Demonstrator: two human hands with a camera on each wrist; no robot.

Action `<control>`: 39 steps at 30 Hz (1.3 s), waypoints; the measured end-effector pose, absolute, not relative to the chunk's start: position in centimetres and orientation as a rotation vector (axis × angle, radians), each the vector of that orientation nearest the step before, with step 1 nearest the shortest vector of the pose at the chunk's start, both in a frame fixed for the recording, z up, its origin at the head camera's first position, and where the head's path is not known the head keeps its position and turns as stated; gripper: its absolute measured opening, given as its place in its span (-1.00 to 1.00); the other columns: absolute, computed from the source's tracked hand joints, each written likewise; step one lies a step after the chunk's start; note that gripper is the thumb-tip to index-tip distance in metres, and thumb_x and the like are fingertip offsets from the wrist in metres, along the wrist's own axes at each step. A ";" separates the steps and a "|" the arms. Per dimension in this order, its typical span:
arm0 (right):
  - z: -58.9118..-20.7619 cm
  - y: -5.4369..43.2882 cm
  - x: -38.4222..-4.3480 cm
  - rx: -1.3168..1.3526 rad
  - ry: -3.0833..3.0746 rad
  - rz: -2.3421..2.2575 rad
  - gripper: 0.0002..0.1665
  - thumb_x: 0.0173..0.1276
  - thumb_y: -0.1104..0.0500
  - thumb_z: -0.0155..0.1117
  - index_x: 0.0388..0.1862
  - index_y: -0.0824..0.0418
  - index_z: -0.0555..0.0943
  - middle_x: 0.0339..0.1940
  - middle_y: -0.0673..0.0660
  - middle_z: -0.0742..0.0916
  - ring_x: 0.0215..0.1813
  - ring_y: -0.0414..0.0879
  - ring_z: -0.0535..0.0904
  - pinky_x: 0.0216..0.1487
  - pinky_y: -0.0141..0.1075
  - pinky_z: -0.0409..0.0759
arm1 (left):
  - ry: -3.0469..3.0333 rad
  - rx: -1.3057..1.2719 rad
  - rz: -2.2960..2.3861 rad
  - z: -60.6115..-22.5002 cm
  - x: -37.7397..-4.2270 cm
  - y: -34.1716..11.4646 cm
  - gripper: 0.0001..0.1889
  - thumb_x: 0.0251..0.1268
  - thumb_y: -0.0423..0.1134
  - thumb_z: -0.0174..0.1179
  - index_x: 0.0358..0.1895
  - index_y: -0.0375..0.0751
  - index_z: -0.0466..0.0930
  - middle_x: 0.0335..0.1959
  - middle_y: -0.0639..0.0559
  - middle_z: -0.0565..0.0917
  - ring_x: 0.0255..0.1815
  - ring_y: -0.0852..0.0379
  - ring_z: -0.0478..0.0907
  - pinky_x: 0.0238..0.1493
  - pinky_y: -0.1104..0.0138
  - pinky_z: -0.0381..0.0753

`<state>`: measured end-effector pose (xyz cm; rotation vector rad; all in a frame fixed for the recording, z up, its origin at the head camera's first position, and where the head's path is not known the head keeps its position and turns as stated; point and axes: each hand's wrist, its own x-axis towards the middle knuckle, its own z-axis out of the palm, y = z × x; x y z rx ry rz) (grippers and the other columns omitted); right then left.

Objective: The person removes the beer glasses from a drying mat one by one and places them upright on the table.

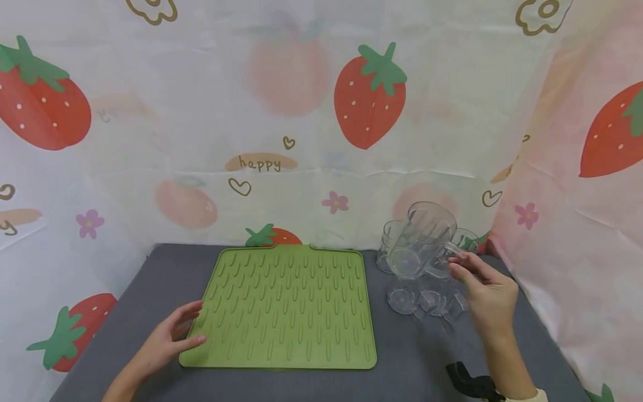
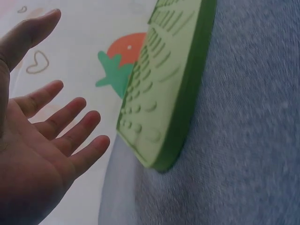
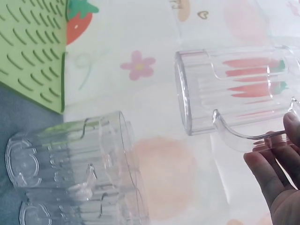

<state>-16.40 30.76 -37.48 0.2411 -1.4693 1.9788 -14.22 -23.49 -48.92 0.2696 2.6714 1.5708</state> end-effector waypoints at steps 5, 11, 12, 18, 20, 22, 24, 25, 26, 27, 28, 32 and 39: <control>-37.3 31.2 -16.2 0.192 -1.401 2.004 -0.68 0.07 0.74 0.19 -0.14 0.69 0.62 -0.41 0.19 0.81 -0.38 -0.09 0.77 -0.37 -0.38 0.70 | 2.720 0.249 1.515 -49.5 -14.1 -24.1 -0.21 0.17 -0.21 0.39 0.42 -0.37 0.21 0.40 -0.33 0.34 0.37 -0.32 0.31 0.31 -0.11 0.39; -37.0 31.9 -16.0 0.131 -1.450 1.946 -0.76 0.08 0.69 0.25 -0.22 0.66 0.65 -0.45 0.15 0.81 -0.42 -0.12 0.77 -0.35 -0.39 0.69 | 2.676 0.206 1.489 -50.1 -14.1 -24.8 -0.19 0.20 -0.18 0.36 0.45 -0.37 0.15 0.44 -0.38 0.26 0.43 -0.38 0.21 0.33 -0.23 0.30; -37.0 32.1 -16.0 0.113 -1.462 1.936 -0.75 0.08 0.68 0.26 -0.22 0.64 0.66 -0.46 0.13 0.81 -0.43 -0.13 0.77 -0.35 -0.40 0.69 | 2.663 0.189 1.486 -50.2 -14.1 -24.9 -0.18 0.20 -0.17 0.36 0.45 -0.36 0.14 0.45 -0.38 0.25 0.44 -0.38 0.19 0.35 -0.22 0.28; -37.0 33.1 -15.7 0.016 -1.442 1.939 -0.64 0.03 0.71 0.27 -0.15 0.57 0.68 -0.45 0.12 0.82 -0.42 -0.15 0.77 -0.38 -0.42 0.69 | 2.674 0.145 1.400 -50.9 -14.0 -25.2 -0.11 0.15 -0.11 0.39 0.46 -0.38 0.13 0.45 -0.41 0.23 0.47 -0.39 0.12 0.37 -0.26 0.20; -37.1 33.5 -15.6 0.023 -1.425 1.944 -0.62 0.02 0.73 0.26 -0.14 0.59 0.67 -0.44 0.13 0.82 -0.41 -0.14 0.77 -0.38 -0.41 0.69 | 2.694 0.135 1.343 -50.9 -13.9 -25.3 -0.09 0.13 -0.08 0.40 0.46 -0.38 0.13 0.44 -0.42 0.23 0.47 -0.40 0.11 0.37 -0.27 0.20; -37.2 33.9 -15.6 0.019 -1.412 1.949 -0.61 0.01 0.74 0.25 -0.12 0.60 0.65 -0.44 0.15 0.82 -0.41 -0.13 0.78 -0.38 -0.40 0.69 | 2.718 0.123 1.294 -51.0 -13.8 -25.4 -0.08 0.10 -0.05 0.41 0.46 -0.37 0.15 0.44 -0.42 0.25 0.47 -0.41 0.12 0.36 -0.27 0.20; -37.3 34.3 -15.5 -0.006 -1.424 1.935 -0.61 0.02 0.72 0.27 -0.11 0.60 0.65 -0.42 0.13 0.82 -0.41 -0.14 0.78 -0.38 -0.41 0.69 | 2.735 0.110 1.248 -51.0 -13.8 -25.5 -0.07 0.08 -0.03 0.42 0.45 -0.35 0.16 0.43 -0.41 0.26 0.46 -0.41 0.13 0.34 -0.27 0.22; -37.3 34.5 -15.5 -0.017 -1.430 1.926 -0.61 0.02 0.71 0.28 -0.11 0.59 0.65 -0.42 0.13 0.82 -0.40 -0.15 0.78 -0.37 -0.41 0.68 | 2.742 0.107 1.224 -51.0 -13.8 -25.6 -0.06 0.07 -0.02 0.43 0.45 -0.35 0.16 0.42 -0.42 0.27 0.46 -0.41 0.14 0.34 -0.27 0.23; -37.4 34.6 -15.5 -0.029 -1.433 1.917 -0.61 0.02 0.70 0.30 -0.11 0.59 0.65 -0.42 0.12 0.82 -0.40 -0.16 0.77 -0.37 -0.42 0.68 | 2.750 0.106 1.194 -51.0 -13.8 -25.6 -0.05 0.05 -0.01 0.44 0.45 -0.35 0.17 0.41 -0.42 0.27 0.45 -0.42 0.15 0.33 -0.27 0.24; -37.4 34.8 -15.5 -0.038 -1.432 1.909 -0.62 0.02 0.69 0.30 -0.11 0.58 0.66 -0.42 0.12 0.82 -0.41 -0.16 0.77 -0.37 -0.43 0.68 | 2.756 0.105 1.172 -51.0 -13.8 -25.6 -0.04 0.03 0.00 0.45 0.45 -0.35 0.17 0.41 -0.42 0.28 0.45 -0.42 0.16 0.33 -0.26 0.25; -37.4 35.0 -15.5 -0.052 -1.436 1.894 -0.63 0.02 0.68 0.32 -0.12 0.56 0.67 -0.41 0.11 0.82 -0.41 -0.18 0.77 -0.36 -0.44 0.68 | 2.762 0.108 1.145 -51.0 -13.8 -25.7 -0.02 0.02 0.01 0.46 0.45 -0.36 0.17 0.41 -0.43 0.28 0.44 -0.42 0.17 0.32 -0.26 0.26; -37.4 35.7 -15.4 -0.077 -1.430 1.857 -0.64 0.03 0.64 0.34 -0.13 0.54 0.68 -0.42 0.08 0.82 -0.43 -0.19 0.77 -0.36 -0.45 0.68 | 2.784 0.124 1.048 -51.2 -14.0 -25.8 0.02 -0.04 0.05 0.48 0.43 -0.41 0.18 0.37 -0.46 0.31 0.41 -0.45 0.21 0.29 -0.25 0.31; -37.5 36.9 -14.9 -0.093 -1.411 1.841 -0.70 0.05 0.62 0.35 -0.18 0.51 0.70 -0.42 0.08 0.82 -0.44 -0.19 0.76 -0.37 -0.46 0.67 | 2.830 0.152 0.917 -52.1 -14.1 -26.0 0.05 -0.10 0.09 0.50 0.38 -0.50 0.23 0.31 -0.49 0.38 0.34 -0.47 0.28 0.26 -0.25 0.33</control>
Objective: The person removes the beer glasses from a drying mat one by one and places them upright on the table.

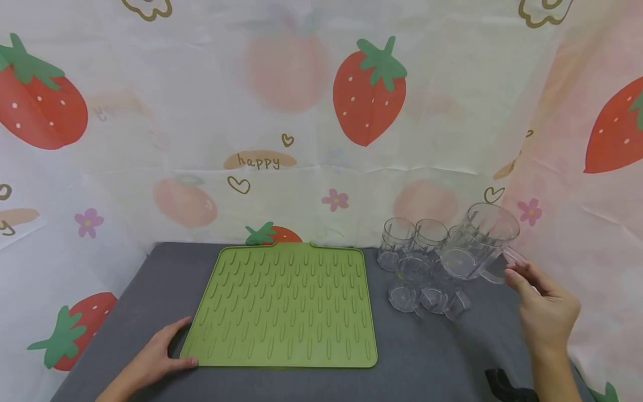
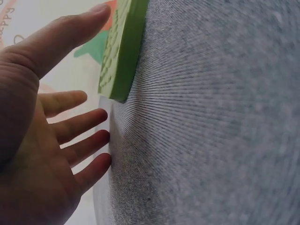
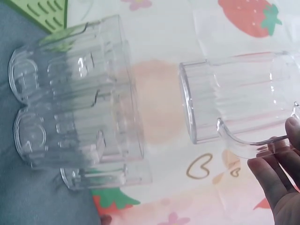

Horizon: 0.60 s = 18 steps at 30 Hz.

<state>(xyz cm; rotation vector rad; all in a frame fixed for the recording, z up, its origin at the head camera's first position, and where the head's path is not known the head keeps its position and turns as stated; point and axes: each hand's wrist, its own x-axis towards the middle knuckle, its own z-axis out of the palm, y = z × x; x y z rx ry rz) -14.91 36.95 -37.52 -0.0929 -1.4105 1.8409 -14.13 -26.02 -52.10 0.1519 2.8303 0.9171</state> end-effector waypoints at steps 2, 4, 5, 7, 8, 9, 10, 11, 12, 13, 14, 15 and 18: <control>-37.6 37.3 -14.8 -0.077 -1.380 1.842 -0.71 0.05 0.63 0.33 -0.20 0.52 0.70 -0.42 0.10 0.81 -0.44 -0.18 0.77 -0.38 -0.45 0.67 | 2.831 0.153 0.905 -52.2 -14.1 -26.1 0.05 -0.12 0.08 0.51 0.37 -0.51 0.24 0.30 -0.49 0.39 0.34 -0.48 0.28 0.27 -0.25 0.32; -37.7 37.6 -14.8 -0.082 -1.366 1.833 -0.71 0.05 0.64 0.32 -0.22 0.50 0.71 -0.43 0.09 0.81 -0.44 -0.20 0.76 -0.39 -0.46 0.67 | 2.832 0.149 0.891 -52.3 -14.1 -26.1 0.05 -0.15 0.08 0.52 0.37 -0.51 0.25 0.30 -0.49 0.39 0.34 -0.48 0.27 0.27 -0.25 0.32; -37.8 37.7 -14.7 -0.091 -1.356 1.835 -0.71 0.05 0.64 0.32 -0.23 0.48 0.72 -0.43 0.09 0.81 -0.44 -0.20 0.76 -0.39 -0.46 0.67 | 2.831 0.149 0.885 -52.3 -14.1 -26.1 0.05 -0.15 0.07 0.53 0.37 -0.50 0.26 0.30 -0.49 0.39 0.34 -0.48 0.27 0.26 -0.25 0.32; -38.0 37.9 -14.6 -0.100 -1.340 1.832 -0.71 0.05 0.65 0.32 -0.24 0.46 0.73 -0.44 0.09 0.81 -0.44 -0.21 0.76 -0.39 -0.46 0.66 | 2.832 0.144 0.874 -52.2 -14.1 -26.1 0.05 -0.17 0.08 0.54 0.37 -0.48 0.27 0.30 -0.47 0.40 0.34 -0.47 0.26 0.26 -0.25 0.31; -38.0 38.1 -14.6 -0.108 -1.345 1.824 -0.70 0.05 0.66 0.31 -0.25 0.44 0.73 -0.44 0.07 0.81 -0.44 -0.22 0.76 -0.39 -0.47 0.66 | 2.835 0.143 0.866 -52.2 -14.0 -26.1 0.06 -0.18 0.08 0.54 0.37 -0.47 0.27 0.29 -0.47 0.40 0.34 -0.46 0.26 0.26 -0.26 0.31; -38.1 38.2 -14.5 -0.117 -1.352 1.813 -0.68 0.05 0.66 0.30 -0.25 0.43 0.74 -0.44 0.06 0.81 -0.45 -0.23 0.76 -0.38 -0.49 0.66 | 2.836 0.141 0.858 -52.2 -14.0 -26.1 0.06 -0.19 0.08 0.54 0.37 -0.46 0.27 0.30 -0.46 0.41 0.35 -0.46 0.26 0.26 -0.26 0.31; -38.2 38.3 -14.4 -0.131 -1.372 1.791 -0.67 0.06 0.66 0.29 -0.25 0.40 0.74 -0.45 0.04 0.81 -0.45 -0.25 0.75 -0.38 -0.51 0.65 | 2.840 0.140 0.847 -52.2 -14.0 -26.1 0.06 -0.19 0.08 0.54 0.37 -0.46 0.28 0.30 -0.45 0.41 0.34 -0.46 0.26 0.26 -0.26 0.31; -38.3 38.4 -14.4 -0.146 -1.391 1.769 -0.67 0.08 0.66 0.28 -0.26 0.38 0.75 -0.45 0.01 0.81 -0.45 -0.28 0.75 -0.37 -0.53 0.65 | 2.844 0.140 0.838 -52.1 -14.0 -26.0 0.06 -0.20 0.08 0.55 0.37 -0.45 0.28 0.30 -0.45 0.41 0.34 -0.45 0.26 0.26 -0.26 0.31; -38.3 38.5 -14.3 -0.160 -1.406 1.754 -0.67 0.09 0.66 0.28 -0.26 0.37 0.75 -0.45 -0.01 0.81 -0.45 -0.29 0.74 -0.36 -0.55 0.64 | 2.842 0.136 0.828 -52.1 -14.1 -26.0 0.06 -0.19 0.08 0.55 0.37 -0.45 0.28 0.30 -0.44 0.41 0.34 -0.45 0.26 0.26 -0.27 0.31; -38.4 38.6 -14.3 -0.170 -1.416 1.742 -0.67 0.10 0.65 0.28 -0.26 0.34 0.76 -0.45 -0.03 0.80 -0.44 -0.31 0.74 -0.35 -0.57 0.64 | 2.839 0.129 0.817 -52.1 -14.1 -26.0 0.06 -0.20 0.09 0.55 0.37 -0.45 0.28 0.30 -0.44 0.41 0.35 -0.45 0.25 0.26 -0.27 0.30; -38.5 38.8 -14.3 -0.197 -1.440 1.718 -0.68 0.11 0.62 0.29 -0.27 0.32 0.76 -0.46 -0.06 0.80 -0.44 -0.34 0.73 -0.35 -0.59 0.63 | 2.834 0.123 0.807 -52.1 -14.2 -25.9 0.06 -0.20 0.09 0.55 0.37 -0.44 0.28 0.30 -0.44 0.40 0.35 -0.45 0.24 0.26 -0.28 0.29; -38.5 38.9 -14.3 -0.224 -1.460 1.696 -0.70 0.13 0.60 0.30 -0.28 0.29 0.76 -0.46 -0.08 0.80 -0.44 -0.36 0.72 -0.34 -0.61 0.62 | 2.829 0.116 0.797 -52.0 -14.2 -25.9 0.06 -0.20 0.10 0.54 0.37 -0.44 0.28 0.31 -0.44 0.40 0.35 -0.45 0.24 0.26 -0.29 0.28; -38.6 39.2 -14.2 -0.310 -1.507 1.658 -0.72 0.16 0.53 0.33 -0.33 0.18 0.76 -0.47 -0.15 0.78 -0.44 -0.41 0.70 -0.33 -0.66 0.59 | 2.809 0.098 0.776 -52.0 -14.4 -25.8 0.06 -0.19 0.11 0.54 0.37 -0.44 0.29 0.31 -0.43 0.39 0.35 -0.46 0.23 0.25 -0.31 0.27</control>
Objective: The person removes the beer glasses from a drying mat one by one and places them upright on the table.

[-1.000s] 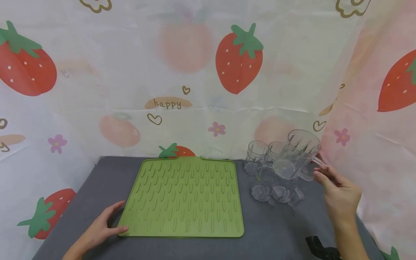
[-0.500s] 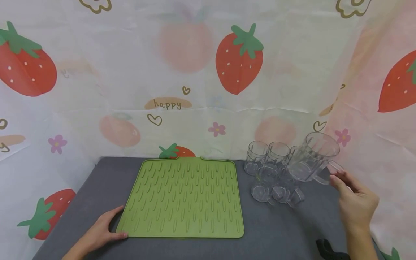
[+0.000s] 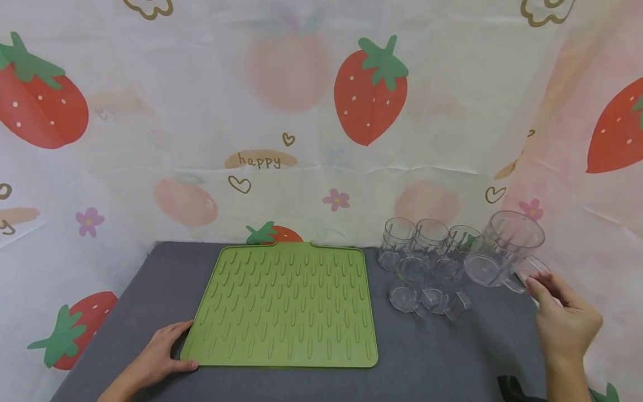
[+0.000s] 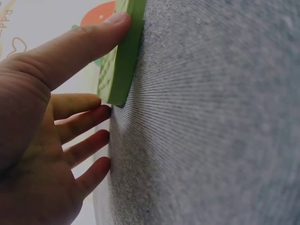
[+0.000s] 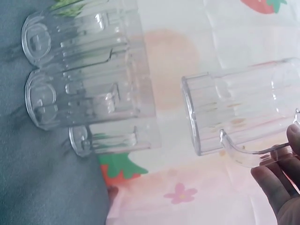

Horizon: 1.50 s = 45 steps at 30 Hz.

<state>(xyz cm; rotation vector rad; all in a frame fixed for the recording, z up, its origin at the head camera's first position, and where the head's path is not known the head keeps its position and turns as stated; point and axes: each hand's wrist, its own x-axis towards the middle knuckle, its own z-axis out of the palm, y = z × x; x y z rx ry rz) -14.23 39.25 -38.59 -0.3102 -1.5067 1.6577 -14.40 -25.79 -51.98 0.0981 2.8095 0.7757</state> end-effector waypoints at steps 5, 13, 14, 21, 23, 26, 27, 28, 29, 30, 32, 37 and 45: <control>-38.7 39.8 -14.0 -0.446 -1.598 1.607 -0.64 0.22 0.47 0.32 -0.40 -0.02 0.72 -0.51 -0.27 0.75 -0.45 -0.49 0.65 -0.31 -0.73 0.54 | 2.803 0.094 0.777 -51.9 -14.3 -25.7 0.06 -0.20 0.11 0.55 0.37 -0.44 0.30 0.30 -0.42 0.39 0.33 -0.46 0.23 0.23 -0.30 0.28; -39.8 40.8 -13.8 -0.501 -1.683 1.517 -0.55 0.27 0.48 0.26 -0.44 -0.14 0.65 -0.52 -0.39 0.69 -0.43 -0.58 0.60 -0.29 -0.79 0.50 | 2.803 0.110 0.786 -51.7 -14.2 -25.6 0.04 -0.19 0.09 0.54 0.38 -0.41 0.31 0.32 -0.39 0.38 0.35 -0.42 0.22 0.25 -0.30 0.27; -39.9 40.9 -13.7 -0.502 -1.673 1.536 -0.54 0.27 0.48 0.25 -0.45 -0.14 0.65 -0.52 -0.38 0.69 -0.43 -0.57 0.60 -0.29 -0.78 0.50 | 2.802 0.109 0.787 -51.6 -14.2 -25.6 0.04 -0.19 0.08 0.54 0.38 -0.41 0.31 0.32 -0.39 0.38 0.35 -0.42 0.22 0.25 -0.29 0.28; -41.5 41.4 -13.7 -0.450 -1.580 1.616 -0.54 0.21 0.55 0.26 -0.48 -0.05 0.70 -0.55 -0.29 0.73 -0.47 -0.52 0.64 -0.34 -0.74 0.53 | 2.785 0.077 0.788 -51.7 -14.4 -25.5 0.04 -0.20 0.08 0.54 0.38 -0.40 0.31 0.32 -0.38 0.39 0.35 -0.42 0.21 0.25 -0.29 0.28; -42.1 41.5 -13.8 -0.436 -1.556 1.619 -0.53 0.17 0.57 0.27 -0.48 -0.04 0.71 -0.55 -0.27 0.73 -0.48 -0.50 0.64 -0.37 -0.72 0.55 | 2.778 0.073 0.788 -51.7 -14.5 -25.5 0.04 -0.20 0.09 0.54 0.38 -0.40 0.31 0.32 -0.38 0.39 0.35 -0.42 0.21 0.24 -0.29 0.29; -43.1 41.6 -13.8 -0.453 -1.536 1.635 -0.53 0.15 0.57 0.29 -0.49 -0.04 0.72 -0.55 -0.26 0.73 -0.49 -0.49 0.65 -0.38 -0.69 0.56 | 2.774 0.074 0.788 -51.8 -14.5 -25.5 0.05 -0.21 0.10 0.54 0.38 -0.39 0.31 0.32 -0.38 0.38 0.35 -0.42 0.22 0.24 -0.28 0.29; -43.4 41.6 -13.8 -0.468 -1.532 1.656 -0.53 0.16 0.56 0.30 -0.49 -0.06 0.71 -0.54 -0.26 0.74 -0.49 -0.49 0.66 -0.38 -0.69 0.56 | 2.776 0.076 0.788 -51.8 -14.6 -25.6 0.05 -0.21 0.10 0.54 0.38 -0.39 0.31 0.32 -0.38 0.38 0.35 -0.42 0.22 0.25 -0.28 0.29; -43.7 41.6 -13.8 -0.478 -1.517 1.683 -0.53 0.15 0.56 0.31 -0.49 -0.07 0.70 -0.53 -0.25 0.74 -0.48 -0.48 0.67 -0.38 -0.68 0.57 | 2.779 0.081 0.785 -51.9 -14.6 -25.6 0.05 -0.21 0.10 0.54 0.38 -0.40 0.31 0.32 -0.38 0.38 0.35 -0.42 0.22 0.24 -0.29 0.29; -43.9 41.5 -13.8 -0.501 -1.513 1.707 -0.53 0.15 0.55 0.32 -0.49 -0.08 0.69 -0.52 -0.24 0.74 -0.47 -0.47 0.67 -0.37 -0.67 0.57 | 2.781 0.082 0.786 -51.9 -14.6 -25.6 0.05 -0.21 0.09 0.54 0.38 -0.40 0.31 0.32 -0.38 0.38 0.35 -0.42 0.22 0.24 -0.29 0.29; -44.2 41.5 -13.8 -0.526 -1.504 1.740 -0.55 0.15 0.53 0.33 -0.49 -0.07 0.69 -0.52 -0.23 0.75 -0.48 -0.46 0.68 -0.37 -0.66 0.58 | 2.783 0.082 0.786 -51.9 -14.6 -25.6 0.04 -0.20 0.08 0.54 0.38 -0.40 0.30 0.32 -0.38 0.38 0.35 -0.42 0.22 0.24 -0.28 0.29; -44.7 41.4 -13.9 -0.558 -1.488 1.788 -0.58 0.14 0.51 0.35 -0.47 -0.06 0.69 -0.51 -0.21 0.75 -0.49 -0.44 0.69 -0.36 -0.64 0.59 | 2.784 0.083 0.786 -51.9 -14.5 -25.6 0.05 -0.20 0.08 0.54 0.39 -0.39 0.30 0.32 -0.37 0.38 0.35 -0.42 0.23 0.24 -0.28 0.29; -45.9 41.0 -14.0 -0.580 -1.474 1.816 -0.66 0.11 0.47 0.40 -0.51 -0.01 0.71 -0.55 -0.20 0.75 -0.53 -0.41 0.68 -0.38 -0.63 0.60 | 2.772 0.078 0.805 -51.8 -14.5 -25.5 0.05 -0.20 0.07 0.54 0.39 -0.39 0.30 0.33 -0.37 0.38 0.35 -0.42 0.22 0.24 -0.28 0.30; -47.1 40.4 -14.4 -0.567 -1.448 1.833 -0.58 0.15 0.55 0.31 -0.58 0.02 0.72 -0.63 -0.20 0.74 -0.55 -0.44 0.67 -0.40 -0.66 0.58 | 2.773 0.065 0.794 -51.5 -14.4 -25.4 0.04 -0.20 0.06 0.54 0.39 -0.39 0.30 0.33 -0.37 0.38 0.36 -0.41 0.22 0.26 -0.27 0.29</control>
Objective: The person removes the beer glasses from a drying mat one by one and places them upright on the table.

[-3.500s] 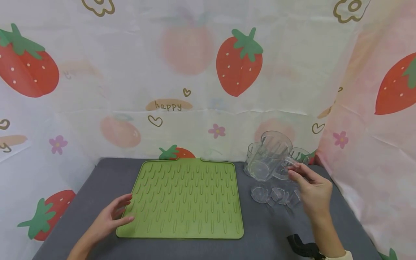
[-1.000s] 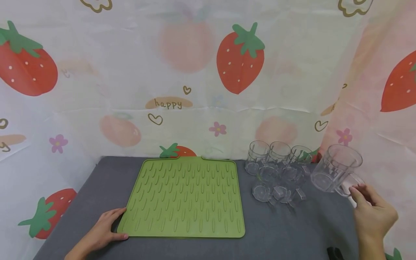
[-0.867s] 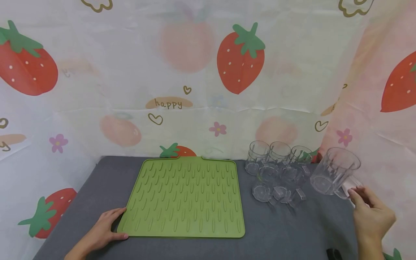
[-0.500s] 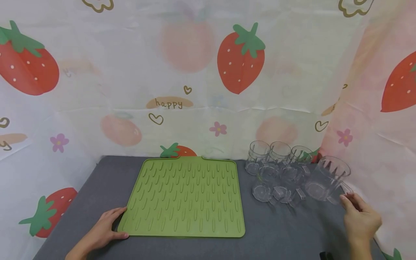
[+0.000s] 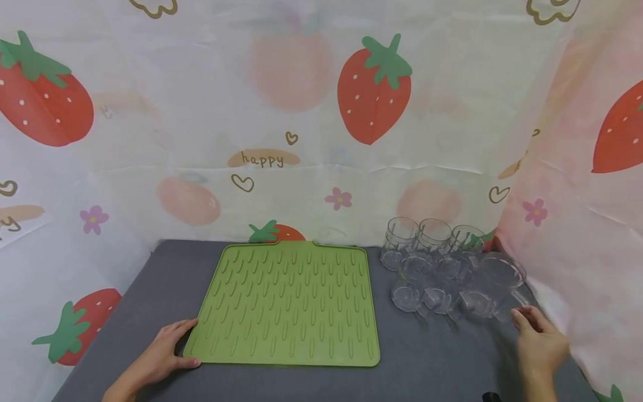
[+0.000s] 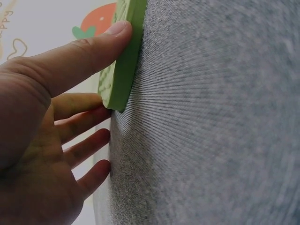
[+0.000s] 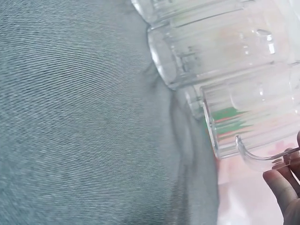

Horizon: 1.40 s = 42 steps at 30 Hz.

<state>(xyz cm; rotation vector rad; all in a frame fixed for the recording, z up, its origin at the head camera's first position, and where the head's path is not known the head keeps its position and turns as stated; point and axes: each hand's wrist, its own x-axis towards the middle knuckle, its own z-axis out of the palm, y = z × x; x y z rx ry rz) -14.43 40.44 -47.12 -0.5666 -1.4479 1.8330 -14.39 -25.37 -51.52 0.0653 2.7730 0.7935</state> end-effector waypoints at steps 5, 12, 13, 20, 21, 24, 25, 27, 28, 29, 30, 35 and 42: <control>-47.8 40.4 -14.3 -0.573 -1.474 1.832 -0.55 0.15 0.56 0.30 -0.57 -0.01 0.72 -0.63 -0.21 0.74 -0.55 -0.43 0.66 -0.39 -0.66 0.58 | 2.769 0.068 0.791 -51.4 -14.5 -25.4 0.04 -0.19 0.07 0.54 0.39 -0.39 0.29 0.33 -0.38 0.38 0.36 -0.41 0.22 0.26 -0.27 0.29; -48.8 40.6 -14.1 -0.633 -1.487 1.852 -0.58 0.13 0.51 0.37 -0.57 -0.04 0.71 -0.61 -0.21 0.73 -0.56 -0.42 0.66 -0.40 -0.65 0.59 | 2.786 0.097 0.803 -51.4 -14.3 -25.4 0.04 -0.19 0.06 0.54 0.38 -0.40 0.30 0.32 -0.39 0.38 0.35 -0.42 0.23 0.25 -0.27 0.30; -49.0 40.7 -14.1 -0.634 -1.482 1.852 -0.58 0.13 0.52 0.36 -0.57 -0.04 0.71 -0.61 -0.21 0.73 -0.56 -0.42 0.66 -0.40 -0.64 0.59 | 2.789 0.101 0.805 -51.4 -14.3 -25.4 0.03 -0.19 0.06 0.54 0.38 -0.40 0.30 0.32 -0.39 0.39 0.35 -0.42 0.23 0.24 -0.27 0.30; -54.5 44.7 -16.0 -0.647 -1.453 1.816 -0.73 -0.03 0.38 0.57 -0.41 0.04 0.77 -0.56 -0.21 0.76 -0.52 -0.40 0.69 -0.40 -0.61 0.61 | 2.793 0.097 0.797 -51.4 -14.4 -25.4 0.03 -0.19 0.06 0.54 0.39 -0.39 0.30 0.32 -0.37 0.39 0.36 -0.42 0.22 0.25 -0.28 0.29; -54.2 44.4 -15.9 -0.652 -1.469 1.808 -0.72 0.00 0.39 0.54 -0.41 0.02 0.76 -0.57 -0.22 0.76 -0.52 -0.41 0.69 -0.40 -0.61 0.61 | 2.793 0.098 0.799 -51.5 -14.4 -25.4 0.03 -0.19 0.06 0.54 0.39 -0.39 0.30 0.32 -0.37 0.39 0.36 -0.41 0.22 0.25 -0.28 0.30; -52.9 43.3 -15.4 -0.630 -1.477 1.813 -0.71 0.03 0.42 0.51 -0.48 -0.01 0.75 -0.59 -0.22 0.75 -0.52 -0.42 0.68 -0.40 -0.63 0.60 | 2.794 0.098 0.800 -51.5 -14.3 -25.4 0.03 -0.19 0.06 0.54 0.39 -0.39 0.30 0.33 -0.37 0.38 0.36 -0.41 0.22 0.24 -0.28 0.30; -52.3 42.8 -15.1 -0.630 -1.488 1.814 -0.68 0.04 0.43 0.49 -0.50 -0.02 0.74 -0.60 -0.23 0.75 -0.52 -0.43 0.67 -0.40 -0.64 0.60 | 2.793 0.098 0.801 -51.5 -14.3 -25.4 0.03 -0.19 0.06 0.54 0.39 -0.39 0.30 0.33 -0.37 0.38 0.36 -0.41 0.22 0.25 -0.28 0.30; -51.4 41.9 -14.7 -0.628 -1.488 1.826 -0.65 0.07 0.50 0.43 -0.51 0.00 0.74 -0.61 -0.23 0.74 -0.52 -0.43 0.67 -0.39 -0.65 0.59 | 2.791 0.094 0.800 -51.5 -14.3 -25.4 0.03 -0.20 0.06 0.54 0.39 -0.39 0.30 0.33 -0.38 0.38 0.36 -0.42 0.22 0.25 -0.28 0.29; -51.0 41.5 -14.5 -0.623 -1.465 1.847 -0.64 0.07 0.52 0.42 -0.52 0.03 0.74 -0.61 -0.21 0.75 -0.52 -0.42 0.68 -0.39 -0.65 0.59 | 2.790 0.094 0.801 -51.5 -14.3 -25.4 0.03 -0.20 0.06 0.54 0.39 -0.39 0.30 0.33 -0.38 0.38 0.36 -0.42 0.22 0.25 -0.29 0.29; -50.7 41.1 -14.4 -0.628 -1.456 1.857 -0.63 0.07 0.54 0.40 -0.53 0.04 0.74 -0.61 -0.20 0.75 -0.52 -0.42 0.68 -0.38 -0.65 0.59 | 2.790 0.094 0.803 -51.5 -14.3 -25.4 0.03 -0.20 0.06 0.54 0.39 -0.39 0.30 0.33 -0.38 0.38 0.36 -0.42 0.22 0.25 -0.29 0.28; -50.5 40.9 -14.3 -0.623 -1.449 1.860 -0.62 0.09 0.56 0.36 -0.52 0.06 0.74 -0.61 -0.19 0.75 -0.52 -0.42 0.68 -0.38 -0.66 0.59 | 2.787 0.093 0.805 -51.5 -14.3 -25.4 0.03 -0.20 0.05 0.54 0.39 -0.39 0.30 0.33 -0.38 0.38 0.36 -0.43 0.21 0.25 -0.29 0.28; -50.5 40.3 -14.1 -0.607 -1.496 1.796 -0.58 0.13 0.57 0.32 -0.50 0.02 0.72 -0.61 -0.25 0.74 -0.51 -0.47 0.66 -0.39 -0.69 0.57 | 2.769 0.088 0.809 -51.5 -14.4 -25.5 0.04 -0.19 0.07 0.53 0.40 -0.38 0.29 0.34 -0.38 0.36 0.37 -0.43 0.20 0.25 -0.29 0.28; -50.9 40.3 -13.8 -0.640 -1.582 1.758 -0.57 0.16 0.49 0.35 -0.44 -0.11 0.68 -0.59 -0.33 0.72 -0.48 -0.53 0.64 -0.43 -0.70 0.55 | 2.747 0.075 0.807 -51.6 -14.5 -25.5 0.05 -0.19 0.09 0.53 0.40 -0.39 0.28 0.34 -0.40 0.36 0.37 -0.43 0.20 0.24 -0.29 0.29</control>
